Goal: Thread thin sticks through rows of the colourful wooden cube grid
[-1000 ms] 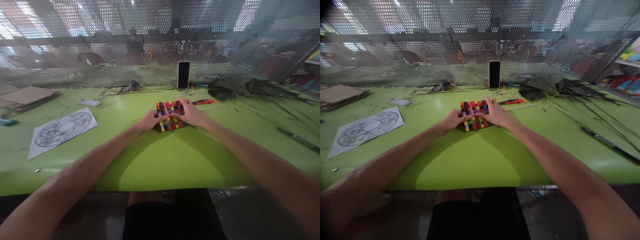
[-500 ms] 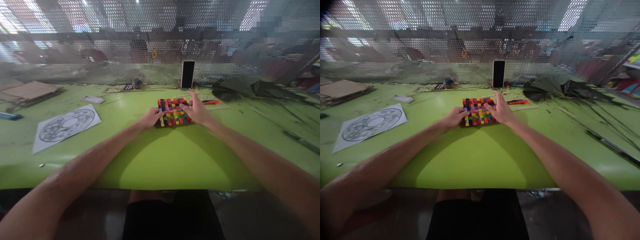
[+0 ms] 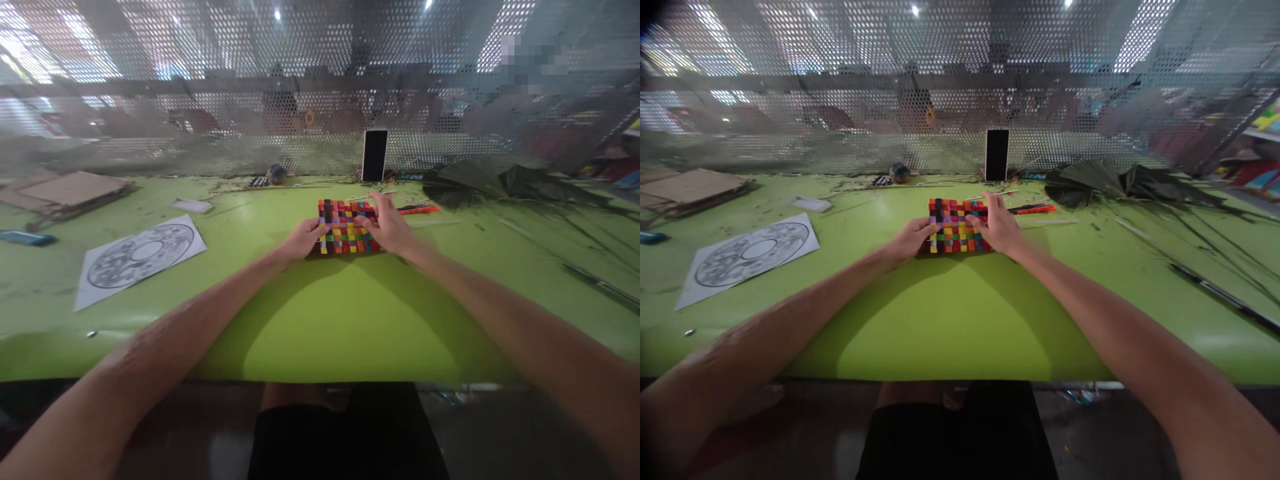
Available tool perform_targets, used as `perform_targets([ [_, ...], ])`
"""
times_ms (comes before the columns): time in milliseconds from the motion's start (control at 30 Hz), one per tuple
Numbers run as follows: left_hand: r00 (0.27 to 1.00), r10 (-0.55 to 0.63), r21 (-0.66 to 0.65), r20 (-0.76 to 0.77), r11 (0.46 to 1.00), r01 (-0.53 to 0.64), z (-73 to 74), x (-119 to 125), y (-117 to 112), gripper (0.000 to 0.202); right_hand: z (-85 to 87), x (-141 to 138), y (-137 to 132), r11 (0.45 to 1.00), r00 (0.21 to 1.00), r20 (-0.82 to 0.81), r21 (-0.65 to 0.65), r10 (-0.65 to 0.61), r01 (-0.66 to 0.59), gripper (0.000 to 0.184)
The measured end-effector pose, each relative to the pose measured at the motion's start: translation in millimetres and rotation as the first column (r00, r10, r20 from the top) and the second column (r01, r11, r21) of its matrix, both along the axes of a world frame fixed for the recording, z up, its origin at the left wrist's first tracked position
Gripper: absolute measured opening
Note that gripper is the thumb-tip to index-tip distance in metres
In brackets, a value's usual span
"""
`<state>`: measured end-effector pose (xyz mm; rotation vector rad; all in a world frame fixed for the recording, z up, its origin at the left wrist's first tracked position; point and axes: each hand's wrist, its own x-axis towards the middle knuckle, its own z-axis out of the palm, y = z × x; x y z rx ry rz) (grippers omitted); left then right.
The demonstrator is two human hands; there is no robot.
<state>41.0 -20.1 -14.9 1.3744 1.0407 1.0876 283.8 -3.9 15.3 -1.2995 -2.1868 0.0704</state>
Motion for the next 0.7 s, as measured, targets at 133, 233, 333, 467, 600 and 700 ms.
perform_targets([
  [133,0.998,0.060,0.041,0.024,0.997,-0.061,-1.8,-4,5,0.026,-4.0,8,12,0.978,0.977,0.057,-0.029,-0.206,0.208,0.049],
  [233,0.996,0.085,0.029,0.015,0.996,-0.085,-1.6,-8,6,0.027,-5.5,9,15,0.969,0.967,0.090,-0.033,-0.240,0.243,0.037],
  [333,0.996,0.088,0.007,-0.015,0.996,-0.088,-1.6,-10,6,0.028,-5.6,6,14,0.977,0.976,0.044,0.015,-0.213,0.213,0.031],
  [467,0.998,0.026,0.016,-0.052,1.000,-0.026,-2.7,-12,6,0.030,-7.2,4,12,0.974,0.975,0.012,0.043,-0.222,0.221,0.023],
  [600,0.999,-0.024,0.037,-0.030,0.999,0.025,-3.2,-13,6,0.036,-11.7,3,13,0.967,0.967,0.050,0.044,-0.251,0.249,0.023],
  [700,0.999,-0.044,0.022,-0.014,0.999,0.044,-4.3,-13,7,0.036,-14.9,4,13,0.963,0.962,0.058,0.053,-0.266,0.263,0.024],
])
